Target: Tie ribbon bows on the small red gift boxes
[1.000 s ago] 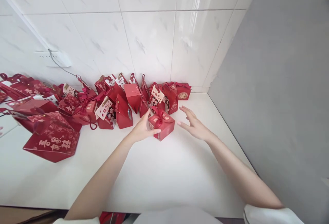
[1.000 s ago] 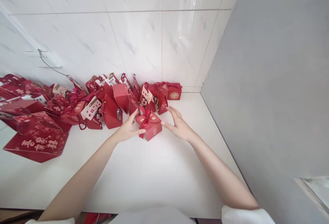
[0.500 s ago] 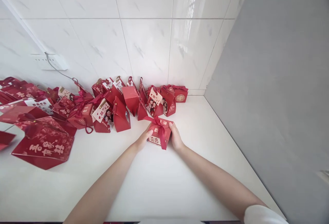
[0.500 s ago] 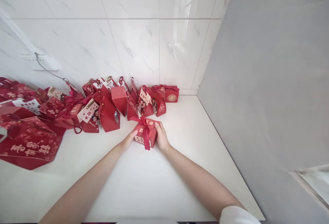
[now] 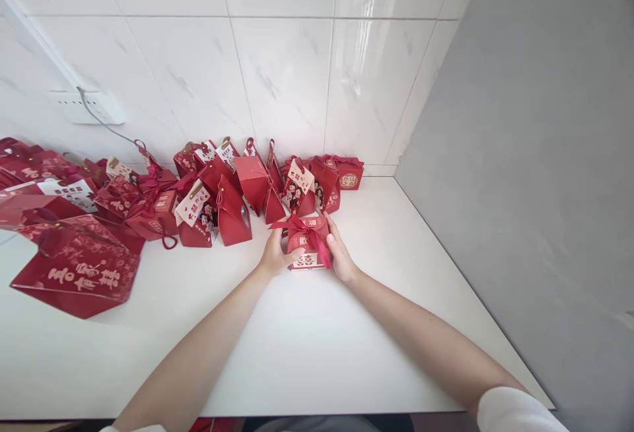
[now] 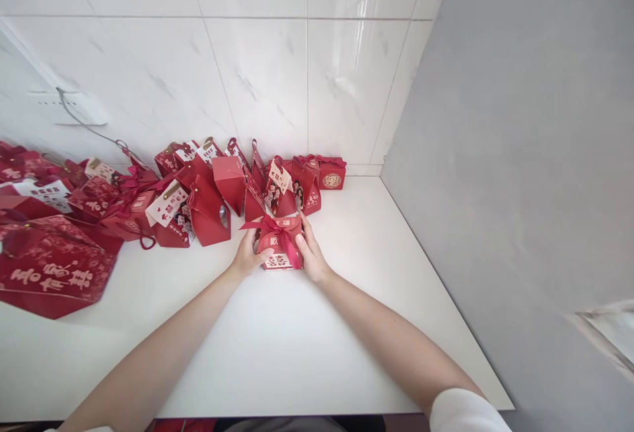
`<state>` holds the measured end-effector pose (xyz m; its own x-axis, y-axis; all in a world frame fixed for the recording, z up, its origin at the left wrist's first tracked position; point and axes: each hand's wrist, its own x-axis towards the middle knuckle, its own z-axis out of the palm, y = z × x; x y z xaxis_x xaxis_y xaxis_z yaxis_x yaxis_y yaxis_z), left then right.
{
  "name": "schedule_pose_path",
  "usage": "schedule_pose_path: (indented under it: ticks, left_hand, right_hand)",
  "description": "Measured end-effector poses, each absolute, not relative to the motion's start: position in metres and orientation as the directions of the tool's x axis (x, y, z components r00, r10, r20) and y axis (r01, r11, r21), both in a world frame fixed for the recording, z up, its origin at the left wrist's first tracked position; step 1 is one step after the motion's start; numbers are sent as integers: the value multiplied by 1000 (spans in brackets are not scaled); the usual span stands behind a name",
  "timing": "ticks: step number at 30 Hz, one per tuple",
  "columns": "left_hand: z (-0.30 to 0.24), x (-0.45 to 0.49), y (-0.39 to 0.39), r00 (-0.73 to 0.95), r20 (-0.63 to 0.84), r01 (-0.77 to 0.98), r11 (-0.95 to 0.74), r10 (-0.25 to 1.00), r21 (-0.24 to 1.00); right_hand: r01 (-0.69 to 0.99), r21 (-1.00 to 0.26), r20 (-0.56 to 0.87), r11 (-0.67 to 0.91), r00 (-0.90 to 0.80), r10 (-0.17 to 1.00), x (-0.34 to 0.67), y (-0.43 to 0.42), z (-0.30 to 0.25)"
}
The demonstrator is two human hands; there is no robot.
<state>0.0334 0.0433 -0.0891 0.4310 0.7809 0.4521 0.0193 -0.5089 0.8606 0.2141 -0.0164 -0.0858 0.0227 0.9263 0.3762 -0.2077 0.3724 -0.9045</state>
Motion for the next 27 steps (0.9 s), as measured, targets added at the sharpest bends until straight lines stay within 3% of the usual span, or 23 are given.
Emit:
schedule_pose_path:
  ticks: [10,27]
  left_hand:
    - [-92,35,51,511,310,-32,-342,802,939]
    - [-95,32,62,458,299,32,-351,837,936]
  right_hand:
    - [-157,-930,327,332,55,943,217,-9,-87]
    - [-142,-930,334,341,71,940,220,-3,-87]
